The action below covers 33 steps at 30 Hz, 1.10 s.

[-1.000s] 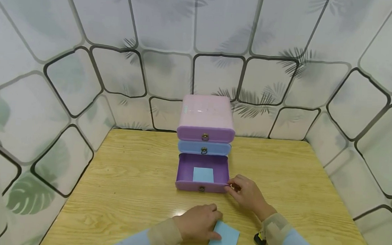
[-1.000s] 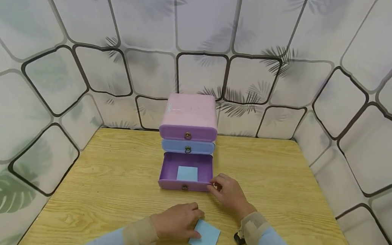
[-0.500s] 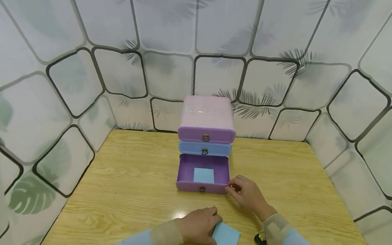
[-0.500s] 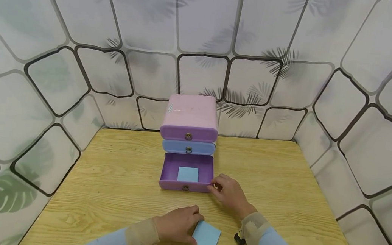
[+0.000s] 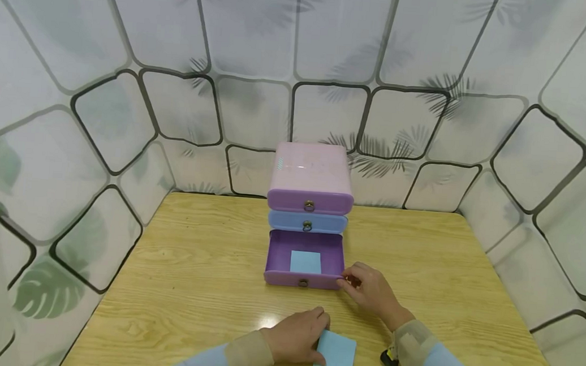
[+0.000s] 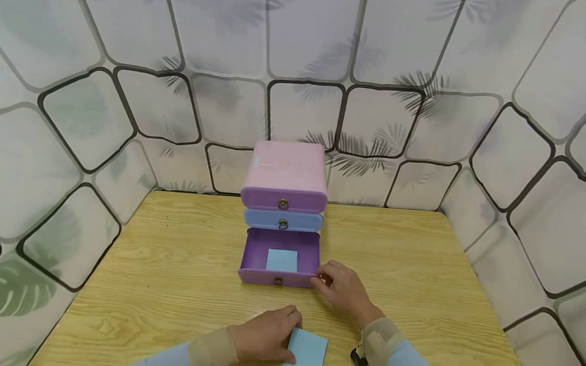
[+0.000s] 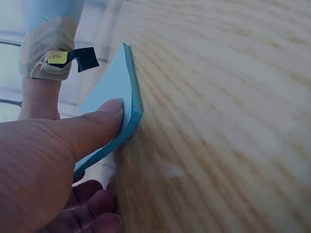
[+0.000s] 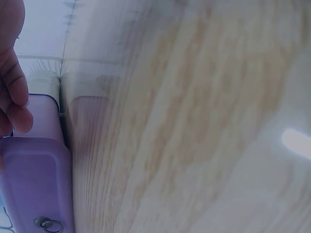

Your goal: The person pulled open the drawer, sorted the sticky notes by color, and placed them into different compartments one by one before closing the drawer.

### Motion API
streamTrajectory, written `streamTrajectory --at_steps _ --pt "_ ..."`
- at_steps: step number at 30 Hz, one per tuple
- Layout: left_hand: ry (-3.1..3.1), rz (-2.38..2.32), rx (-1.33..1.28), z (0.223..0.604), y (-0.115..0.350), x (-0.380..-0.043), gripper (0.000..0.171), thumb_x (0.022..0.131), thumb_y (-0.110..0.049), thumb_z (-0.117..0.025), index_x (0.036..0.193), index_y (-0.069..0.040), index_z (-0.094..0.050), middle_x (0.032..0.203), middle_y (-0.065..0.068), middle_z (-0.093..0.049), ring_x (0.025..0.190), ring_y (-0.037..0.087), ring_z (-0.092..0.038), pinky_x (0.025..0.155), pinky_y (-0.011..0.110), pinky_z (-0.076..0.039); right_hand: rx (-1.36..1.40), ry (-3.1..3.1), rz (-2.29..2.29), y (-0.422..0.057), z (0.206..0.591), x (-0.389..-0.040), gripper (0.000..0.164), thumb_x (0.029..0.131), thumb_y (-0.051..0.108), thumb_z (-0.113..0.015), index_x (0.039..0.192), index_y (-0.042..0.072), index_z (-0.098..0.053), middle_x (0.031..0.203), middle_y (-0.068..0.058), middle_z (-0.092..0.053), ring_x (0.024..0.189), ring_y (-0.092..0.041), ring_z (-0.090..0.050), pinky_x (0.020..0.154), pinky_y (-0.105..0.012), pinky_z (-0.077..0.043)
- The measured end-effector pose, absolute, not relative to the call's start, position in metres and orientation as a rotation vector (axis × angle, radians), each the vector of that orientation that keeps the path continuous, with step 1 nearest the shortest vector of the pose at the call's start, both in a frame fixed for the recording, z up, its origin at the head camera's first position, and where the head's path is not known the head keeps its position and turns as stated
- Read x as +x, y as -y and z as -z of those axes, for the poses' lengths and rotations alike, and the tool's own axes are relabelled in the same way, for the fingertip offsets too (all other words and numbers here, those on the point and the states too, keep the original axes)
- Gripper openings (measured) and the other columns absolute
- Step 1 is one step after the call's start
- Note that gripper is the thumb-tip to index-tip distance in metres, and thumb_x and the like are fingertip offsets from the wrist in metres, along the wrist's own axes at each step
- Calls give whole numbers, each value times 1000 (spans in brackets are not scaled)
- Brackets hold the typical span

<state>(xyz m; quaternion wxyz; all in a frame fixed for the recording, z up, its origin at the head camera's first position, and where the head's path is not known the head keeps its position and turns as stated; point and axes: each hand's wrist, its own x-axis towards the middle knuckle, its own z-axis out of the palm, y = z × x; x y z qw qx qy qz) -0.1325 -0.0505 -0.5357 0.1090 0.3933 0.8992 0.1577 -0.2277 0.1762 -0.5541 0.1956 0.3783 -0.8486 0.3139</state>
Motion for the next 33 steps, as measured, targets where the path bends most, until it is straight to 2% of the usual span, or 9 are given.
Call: streamTrajectory --at_steps 8,13,21,27,33 --pt "-2626 -645 1124 541 54 -131 33 85 -30 -75 99 -16 -49 78 -14 -48 67 -3 -44 60 12 -39 1072 2350 -871 -176 555 -228 12 82 18 -78 86 17 -66 76 9 -55 63 -2 -47 54 -14 -41" --pt "-2628 -721 1075 543 57 -128 22 90 -23 -69 98 -16 -50 78 -13 -52 67 -3 -48 62 14 -42 1066 2332 -885 -175 555 -229 12 81 18 -78 85 16 -66 75 9 -55 63 -1 -47 53 -14 -40" --pt "-2580 -885 979 543 64 -127 12 96 -23 -61 99 -17 -51 77 -14 -48 65 -1 -45 58 17 -40 1007 2355 -905 -176 554 -228 14 82 17 -77 91 10 -69 77 9 -56 63 -3 -49 55 -15 -42" --pt "-2532 -1041 968 537 69 -131 8 98 -21 -57 97 -16 -51 75 -14 -47 64 -2 -43 56 16 -40 983 2315 -910 -176 549 -227 17 79 12 -79 92 6 -70 76 7 -55 60 -10 -51 53 -19 -43" --pt "-2518 -1090 916 532 74 -135 7 98 -22 -57 97 -17 -51 75 -13 -49 63 -2 -43 56 17 -40 985 2306 -914 -177 547 -227 14 80 10 -77 91 9 -69 77 8 -57 61 -9 -53 52 -22 -45"
